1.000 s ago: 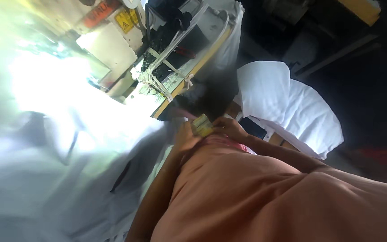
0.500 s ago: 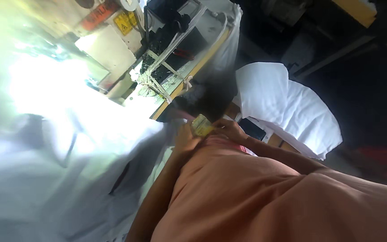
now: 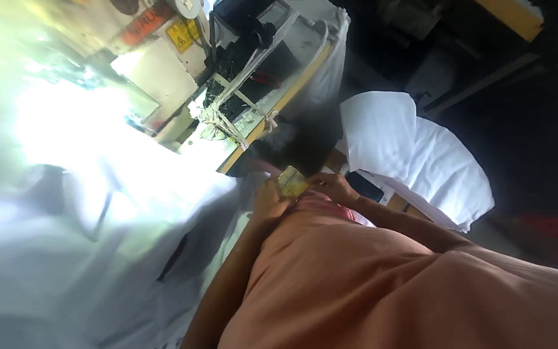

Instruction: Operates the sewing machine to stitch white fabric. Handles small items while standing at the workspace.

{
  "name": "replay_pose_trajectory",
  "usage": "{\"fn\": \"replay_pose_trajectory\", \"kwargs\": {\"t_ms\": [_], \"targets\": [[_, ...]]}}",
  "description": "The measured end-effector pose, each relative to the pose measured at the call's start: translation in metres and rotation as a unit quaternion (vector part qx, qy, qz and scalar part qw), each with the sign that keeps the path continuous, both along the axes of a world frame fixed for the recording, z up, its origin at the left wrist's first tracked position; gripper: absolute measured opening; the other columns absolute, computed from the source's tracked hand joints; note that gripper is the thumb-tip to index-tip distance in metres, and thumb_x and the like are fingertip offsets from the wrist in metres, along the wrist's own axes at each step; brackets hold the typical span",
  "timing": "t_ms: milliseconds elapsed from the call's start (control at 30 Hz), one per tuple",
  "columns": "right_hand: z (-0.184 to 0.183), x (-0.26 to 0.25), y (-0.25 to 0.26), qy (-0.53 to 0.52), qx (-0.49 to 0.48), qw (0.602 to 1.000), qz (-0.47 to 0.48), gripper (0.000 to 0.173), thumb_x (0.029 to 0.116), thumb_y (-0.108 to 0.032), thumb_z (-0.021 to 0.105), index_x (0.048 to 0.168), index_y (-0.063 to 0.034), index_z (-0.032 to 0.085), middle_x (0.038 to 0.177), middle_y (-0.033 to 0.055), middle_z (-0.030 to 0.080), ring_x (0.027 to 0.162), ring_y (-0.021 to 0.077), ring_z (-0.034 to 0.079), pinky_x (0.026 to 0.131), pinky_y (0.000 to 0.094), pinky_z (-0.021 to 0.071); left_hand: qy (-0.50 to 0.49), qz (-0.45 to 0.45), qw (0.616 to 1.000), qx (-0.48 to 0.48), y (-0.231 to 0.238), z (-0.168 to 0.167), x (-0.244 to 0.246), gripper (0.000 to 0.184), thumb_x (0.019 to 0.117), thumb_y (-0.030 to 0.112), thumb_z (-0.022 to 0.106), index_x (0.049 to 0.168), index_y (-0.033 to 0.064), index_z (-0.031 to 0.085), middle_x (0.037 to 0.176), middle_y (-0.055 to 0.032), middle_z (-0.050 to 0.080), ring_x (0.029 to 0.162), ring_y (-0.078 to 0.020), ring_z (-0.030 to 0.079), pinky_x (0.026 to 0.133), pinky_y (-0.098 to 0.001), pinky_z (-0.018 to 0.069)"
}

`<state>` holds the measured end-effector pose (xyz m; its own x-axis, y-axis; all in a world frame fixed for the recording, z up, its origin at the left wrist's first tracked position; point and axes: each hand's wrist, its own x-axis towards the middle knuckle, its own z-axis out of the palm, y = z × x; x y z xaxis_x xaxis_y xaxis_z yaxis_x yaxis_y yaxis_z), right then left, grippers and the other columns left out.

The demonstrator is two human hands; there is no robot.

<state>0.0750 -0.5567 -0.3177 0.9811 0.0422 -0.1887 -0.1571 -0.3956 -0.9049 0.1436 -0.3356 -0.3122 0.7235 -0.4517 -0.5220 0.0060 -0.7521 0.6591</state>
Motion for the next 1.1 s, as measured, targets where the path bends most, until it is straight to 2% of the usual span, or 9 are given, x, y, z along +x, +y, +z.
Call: {"fn": "replay_pose_trajectory", "kwargs": {"t_ms": [267,467,567,700,867,1100], "targets": [[0.0,0.001,0.0,0.012,-0.014,1.0,-0.001,0.02,0.0975,-0.01,0.065,0.112,0.0019,0.073,0.105,0.0146,0.074,0.094,0.0199,0.072,0.087,0.0387,0.0572,0.002,-0.005,1.0,-0.025,0.004,-0.005,0.001,0.078,0.0897,0.026,0.078,0.149,-0.0061,0.039,0.148,-0.0331,0.043,0.136,-0.0492,0.044,0.108,-0.0655,0.0375],[-0.009,0.0,-0.002,-0.02,-0.058,0.998,0.01,0.021,0.0983,-0.015,0.065,0.112,-0.0025,0.075,0.104,0.012,0.077,0.094,0.0238,0.074,0.088,0.0505,0.0565,0.013,-0.009,1.0,-0.013,0.003,-0.005,0.002,0.078,0.0907,0.027,0.077,0.15,-0.0053,0.038,0.15,-0.0321,0.042,0.138,-0.0488,0.043,0.109,-0.0652,0.037],[-0.009,-0.001,-0.002,-0.047,-0.088,0.995,0.012,0.021,0.0981,-0.017,0.065,0.111,-0.0046,0.076,0.101,0.0108,0.077,0.091,0.0258,0.075,0.084,0.0545,0.0567,0.015,-0.013,1.0,-0.009,0.003,-0.005,0.002,0.078,0.0909,0.026,0.077,0.15,-0.0057,0.038,0.15,-0.0324,0.042,0.138,-0.0487,0.043,0.109,-0.0644,0.0369],[-0.003,0.0,0.0,-0.114,-0.184,0.976,0.034,0.019,0.0973,-0.015,0.064,0.105,-0.0051,0.078,0.097,0.0141,0.077,0.087,0.0342,0.075,0.074,0.0609,0.0558,0.017,-0.013,1.0,-0.008,0.003,-0.003,0.003,0.079,0.0899,0.026,0.078,0.151,-0.0045,0.039,0.151,-0.0326,0.041,0.138,-0.0501,0.043,0.109,-0.0658,0.037],[0.002,0.002,0.001,-0.134,-0.225,0.963,0.064,0.019,0.0978,-0.011,0.063,0.106,-0.003,0.078,0.102,0.0167,0.077,0.093,0.0375,0.074,0.08,0.0604,0.056,0.016,-0.014,1.0,-0.01,0.004,-0.004,0.004,0.079,0.0898,0.026,0.078,0.152,-0.004,0.039,0.152,-0.0327,0.04,0.139,-0.0507,0.041,0.108,-0.0679,0.0351],[-0.009,0.0,0.0,-0.175,-0.246,0.95,0.077,0.02,0.0984,-0.011,0.061,0.104,-0.0032,0.078,0.098,0.0157,0.077,0.088,0.036,0.075,0.077,0.0565,0.0575,0.024,-0.016,0.999,-0.016,0.005,-0.006,0.005,0.078,0.0902,0.026,0.077,0.151,-0.0047,0.039,0.153,-0.0318,0.038,0.14,-0.0493,0.04,0.11,-0.0657,0.0347]]}}
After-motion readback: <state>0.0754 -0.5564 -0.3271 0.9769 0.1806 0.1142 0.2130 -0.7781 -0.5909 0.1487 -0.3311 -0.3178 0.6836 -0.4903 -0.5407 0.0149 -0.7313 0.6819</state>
